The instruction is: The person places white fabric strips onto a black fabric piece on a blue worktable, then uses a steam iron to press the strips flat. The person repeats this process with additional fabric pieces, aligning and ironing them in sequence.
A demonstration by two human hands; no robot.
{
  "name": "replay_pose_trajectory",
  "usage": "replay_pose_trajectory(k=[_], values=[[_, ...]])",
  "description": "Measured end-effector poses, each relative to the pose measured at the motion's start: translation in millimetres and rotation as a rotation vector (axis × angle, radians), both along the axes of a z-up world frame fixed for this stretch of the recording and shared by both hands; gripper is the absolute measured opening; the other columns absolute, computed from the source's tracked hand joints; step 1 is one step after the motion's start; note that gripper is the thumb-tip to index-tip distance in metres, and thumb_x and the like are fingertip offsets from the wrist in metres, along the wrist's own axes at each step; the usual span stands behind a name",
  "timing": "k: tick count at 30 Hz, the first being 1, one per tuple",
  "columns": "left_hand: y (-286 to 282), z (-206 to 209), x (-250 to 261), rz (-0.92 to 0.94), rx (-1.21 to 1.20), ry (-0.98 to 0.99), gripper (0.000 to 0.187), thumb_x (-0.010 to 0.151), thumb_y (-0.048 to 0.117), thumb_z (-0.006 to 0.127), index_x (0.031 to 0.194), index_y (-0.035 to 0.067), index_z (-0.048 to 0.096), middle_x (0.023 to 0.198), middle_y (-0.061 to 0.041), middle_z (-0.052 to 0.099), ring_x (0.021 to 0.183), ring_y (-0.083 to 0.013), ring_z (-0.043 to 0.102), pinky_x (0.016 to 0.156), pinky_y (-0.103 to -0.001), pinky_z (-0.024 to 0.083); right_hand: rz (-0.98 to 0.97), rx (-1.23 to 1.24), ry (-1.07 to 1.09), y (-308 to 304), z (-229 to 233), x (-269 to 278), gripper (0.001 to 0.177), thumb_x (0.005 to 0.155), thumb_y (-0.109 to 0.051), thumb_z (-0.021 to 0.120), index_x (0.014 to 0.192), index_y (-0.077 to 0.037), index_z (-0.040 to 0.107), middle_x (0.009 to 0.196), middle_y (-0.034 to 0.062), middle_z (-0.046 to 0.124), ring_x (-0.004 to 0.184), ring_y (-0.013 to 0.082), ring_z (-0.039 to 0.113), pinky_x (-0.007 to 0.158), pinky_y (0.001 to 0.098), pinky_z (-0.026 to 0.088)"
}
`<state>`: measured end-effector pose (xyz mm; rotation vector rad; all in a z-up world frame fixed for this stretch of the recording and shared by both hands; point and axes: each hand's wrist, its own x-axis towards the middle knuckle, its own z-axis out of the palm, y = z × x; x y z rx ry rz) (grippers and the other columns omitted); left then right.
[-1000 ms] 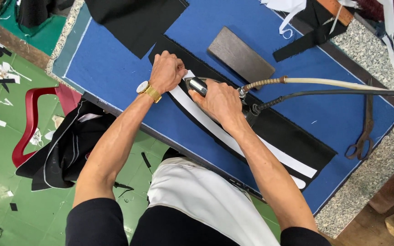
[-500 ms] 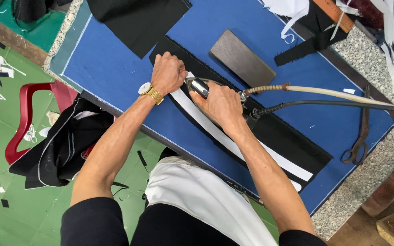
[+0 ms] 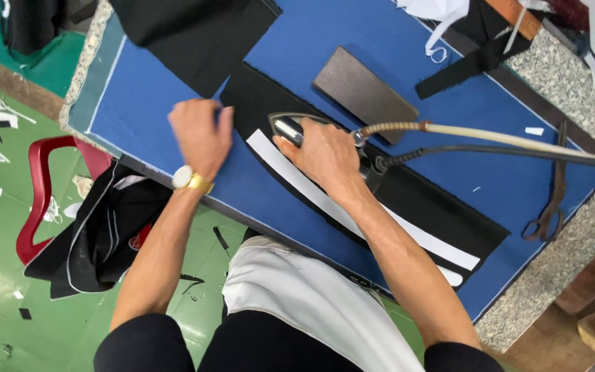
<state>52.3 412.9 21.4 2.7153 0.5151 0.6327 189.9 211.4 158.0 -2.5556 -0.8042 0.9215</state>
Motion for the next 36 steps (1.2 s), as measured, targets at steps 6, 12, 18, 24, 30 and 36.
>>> replay_pose_trajectory(k=[6,12,18,24,30,36], values=[[46.0,-9.5,-48.5,0.015,0.149,0.038,0.023,0.109,0.029,0.067,0.117,0.007,0.066,0.123,-0.012,0.061,0.114,-0.0332,0.055,0.097,-0.046,0.037,-0.018,0.036,0.027,26.2,3.9,10.2,0.051,0.087,-0.051,0.069,0.103,-0.003,0.074,0.089,0.0273,0.075,0.091,0.0489,0.074,0.077,0.0585,0.058],[51.6,-18.7,-49.9,-0.079,0.178,-0.040,0.027,0.111,0.029,0.063,0.120,0.005,0.069,0.126,-0.014,0.062,0.116,-0.0362,0.057,0.101,-0.046,0.039,-0.061,0.113,0.063,29.3,15.8,18.8,0.059,0.083,-0.059,0.064,0.103,-0.004,0.076,0.094,0.0259,0.077,0.096,0.0480,0.074,0.083,0.0587,0.058],[29.9,4.2,-42.0,-0.041,0.241,-0.035,0.032,0.114,0.026,0.057,0.115,-0.003,0.072,0.125,-0.021,0.067,0.111,-0.0379,0.056,0.093,-0.049,0.042,-0.014,0.068,-0.027,33.3,-19.9,12.5,0.062,0.084,-0.071,0.057,0.100,-0.012,0.071,0.099,0.0133,0.077,0.089,0.0395,0.072,0.071,0.0529,0.055],[28.8,-1.0,-45.7,-0.056,0.235,-0.031,0.030,0.114,0.022,0.060,0.118,-0.005,0.073,0.127,-0.023,0.066,0.114,-0.0393,0.055,0.093,-0.050,0.041,-0.010,0.074,-0.029,29.7,-20.3,11.2,0.064,0.084,-0.071,0.055,0.101,-0.013,0.071,0.093,0.0104,0.078,0.083,0.0364,0.073,0.068,0.0492,0.054],[25.4,-0.3,-45.0,-0.077,0.262,-0.067,0.033,0.118,0.022,0.058,0.117,-0.007,0.074,0.127,-0.024,0.066,0.113,-0.0397,0.056,0.094,-0.051,0.042,-0.009,0.089,-0.013,29.5,-24.4,11.2,0.061,0.083,-0.071,0.055,0.093,-0.013,0.072,0.082,0.0064,0.077,0.070,0.0307,0.072,0.061,0.0453,0.054],[25.6,1.8,-48.5,-0.093,0.240,-0.083,0.030,0.119,0.016,0.055,0.119,-0.009,0.072,0.129,-0.025,0.067,0.113,-0.0429,0.059,0.095,-0.051,0.042,-0.021,0.128,-0.034,33.0,-34.7,8.1,0.059,0.083,-0.070,0.057,0.090,-0.013,0.071,0.078,0.0063,0.076,0.066,0.0302,0.071,0.059,0.0448,0.053]])
